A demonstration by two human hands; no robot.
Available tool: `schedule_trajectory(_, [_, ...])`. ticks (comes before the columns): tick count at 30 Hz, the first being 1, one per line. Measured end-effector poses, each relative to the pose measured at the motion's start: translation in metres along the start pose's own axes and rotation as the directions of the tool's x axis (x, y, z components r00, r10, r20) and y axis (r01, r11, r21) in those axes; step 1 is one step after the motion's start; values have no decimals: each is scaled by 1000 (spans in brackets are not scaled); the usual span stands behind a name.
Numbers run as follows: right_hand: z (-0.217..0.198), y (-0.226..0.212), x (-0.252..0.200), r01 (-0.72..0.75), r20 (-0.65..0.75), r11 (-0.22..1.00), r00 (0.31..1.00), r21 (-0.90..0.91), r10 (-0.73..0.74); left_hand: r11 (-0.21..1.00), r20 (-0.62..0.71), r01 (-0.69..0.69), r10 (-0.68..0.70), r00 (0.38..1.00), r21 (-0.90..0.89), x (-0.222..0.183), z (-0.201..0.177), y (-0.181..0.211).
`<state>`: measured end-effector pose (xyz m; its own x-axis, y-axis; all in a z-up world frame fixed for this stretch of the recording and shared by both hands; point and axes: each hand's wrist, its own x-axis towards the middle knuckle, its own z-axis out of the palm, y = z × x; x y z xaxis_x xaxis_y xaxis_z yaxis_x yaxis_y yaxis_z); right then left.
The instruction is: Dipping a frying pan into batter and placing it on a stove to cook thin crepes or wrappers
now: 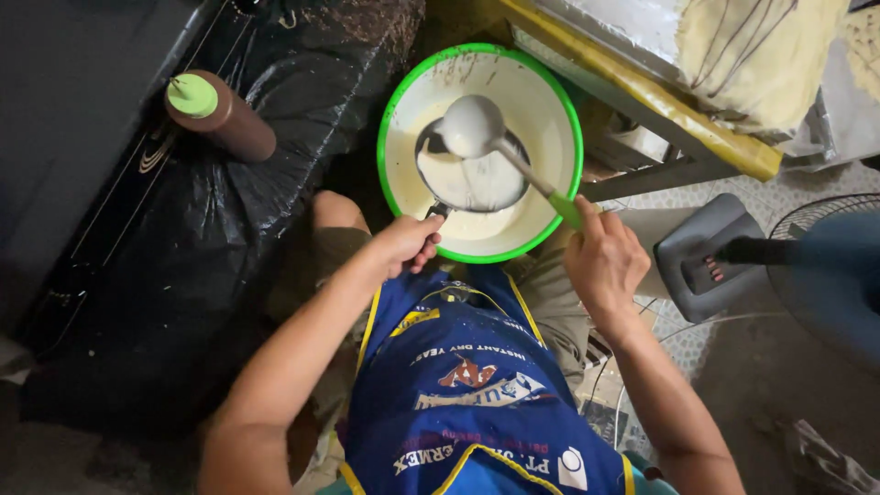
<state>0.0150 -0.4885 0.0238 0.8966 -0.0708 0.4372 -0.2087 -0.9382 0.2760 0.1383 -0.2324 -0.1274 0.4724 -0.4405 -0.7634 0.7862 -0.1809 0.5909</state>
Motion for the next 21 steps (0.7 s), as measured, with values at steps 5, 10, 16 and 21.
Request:
schedule_trajectory(5, [12,-2,-5,-203,202,974,963,104,179,947,-51,-36,55,997,318,-10,-5,3])
schedule_trajectory(10, [42,2,-17,-288,211,950,943,124,258,867,-88,-72,133,987,494,-54,3,16])
schedule_trajectory(16, [19,27,-20,-184,43,983,982,3,183,957,-49,-162,179,983,240,-32,-8,-40])
schedule_trajectory(21, [-5,24,-14,-57,-67,997,996,-56,53,976,-6,-178,180,984,129,-48,8,-35])
